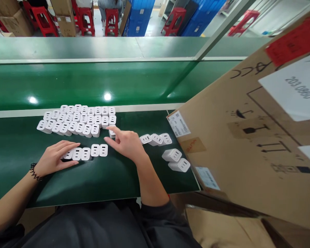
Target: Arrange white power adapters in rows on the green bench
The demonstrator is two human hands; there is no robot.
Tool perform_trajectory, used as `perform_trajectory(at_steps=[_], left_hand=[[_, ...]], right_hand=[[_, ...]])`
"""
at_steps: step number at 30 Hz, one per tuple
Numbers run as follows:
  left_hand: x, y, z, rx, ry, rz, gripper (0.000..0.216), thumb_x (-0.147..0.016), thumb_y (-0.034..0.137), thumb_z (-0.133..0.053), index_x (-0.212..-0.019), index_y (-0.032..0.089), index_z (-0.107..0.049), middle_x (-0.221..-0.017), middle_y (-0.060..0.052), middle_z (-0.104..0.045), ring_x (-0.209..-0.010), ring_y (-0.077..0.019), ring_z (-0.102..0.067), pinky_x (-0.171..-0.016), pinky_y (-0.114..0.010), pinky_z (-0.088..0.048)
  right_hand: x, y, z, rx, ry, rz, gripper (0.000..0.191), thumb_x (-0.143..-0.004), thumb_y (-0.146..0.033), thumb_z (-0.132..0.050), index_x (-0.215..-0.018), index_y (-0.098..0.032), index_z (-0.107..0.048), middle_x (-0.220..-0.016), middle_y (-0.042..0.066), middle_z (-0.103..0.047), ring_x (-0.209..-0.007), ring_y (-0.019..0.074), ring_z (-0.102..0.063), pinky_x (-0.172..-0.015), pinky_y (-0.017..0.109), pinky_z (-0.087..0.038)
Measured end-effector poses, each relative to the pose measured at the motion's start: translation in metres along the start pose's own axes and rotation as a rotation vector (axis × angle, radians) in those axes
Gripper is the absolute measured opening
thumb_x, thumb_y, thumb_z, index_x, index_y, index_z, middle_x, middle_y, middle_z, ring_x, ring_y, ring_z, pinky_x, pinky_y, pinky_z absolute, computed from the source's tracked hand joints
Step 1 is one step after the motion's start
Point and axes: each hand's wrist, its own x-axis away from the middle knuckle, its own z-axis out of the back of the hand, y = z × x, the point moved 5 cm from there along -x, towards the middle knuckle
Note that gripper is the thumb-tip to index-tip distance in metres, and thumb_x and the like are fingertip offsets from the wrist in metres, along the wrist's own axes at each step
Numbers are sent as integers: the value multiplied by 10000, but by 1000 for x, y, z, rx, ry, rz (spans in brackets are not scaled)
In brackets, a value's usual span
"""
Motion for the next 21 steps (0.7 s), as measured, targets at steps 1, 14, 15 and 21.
perform_trajectory(at_steps=[1, 14, 15, 21], left_hand=[[0, 0, 0, 1, 1, -3, 569, -874, 463, -687, -1346, 191, -522, -1165, -87, -712, -1027, -229, -670, -807, -328, -574], [-2, 1, 1, 1, 11, -17, 545, -876, 462, -681, -1322, 180, -544, -1146, -95, -718, -999, -231, -684, -783, -326, -578], [-2, 1, 1, 1, 7, -14, 544, -875, 461, -683, -1322, 183, -545, -1148, -94, -718, -1000, -232, -683, -784, -327, -578], [-1, -2, -1, 9, -11, 13, 547, -870, 454, -685, -1346, 218, -550, -1146, -79, -722, -1009, -236, -687, -797, -330, -578]], right_hand=[[0, 6, 3, 43, 62, -27, 386, -977, -437, -503, -1308, -267, -605, -701, -25, -618, -622, 133, -591, -631, 251, -412], [11, 9, 7, -174, -271, 186, 199, -858, -354, -655, -1012, -239, -605, -1233, 52, -598, -983, 199, -620, -832, 336, -513], [11, 9, 5, -191, -308, 180, 250, -848, -351, -663, -1061, -241, -592, -1186, 42, -619, -936, 189, -625, -818, 331, -514], [8, 7, -11, -252, -407, 195, 635, -820, -349, -714, -1399, -307, -457, -1217, 37, -584, -854, 163, -617, -768, 309, -529]])
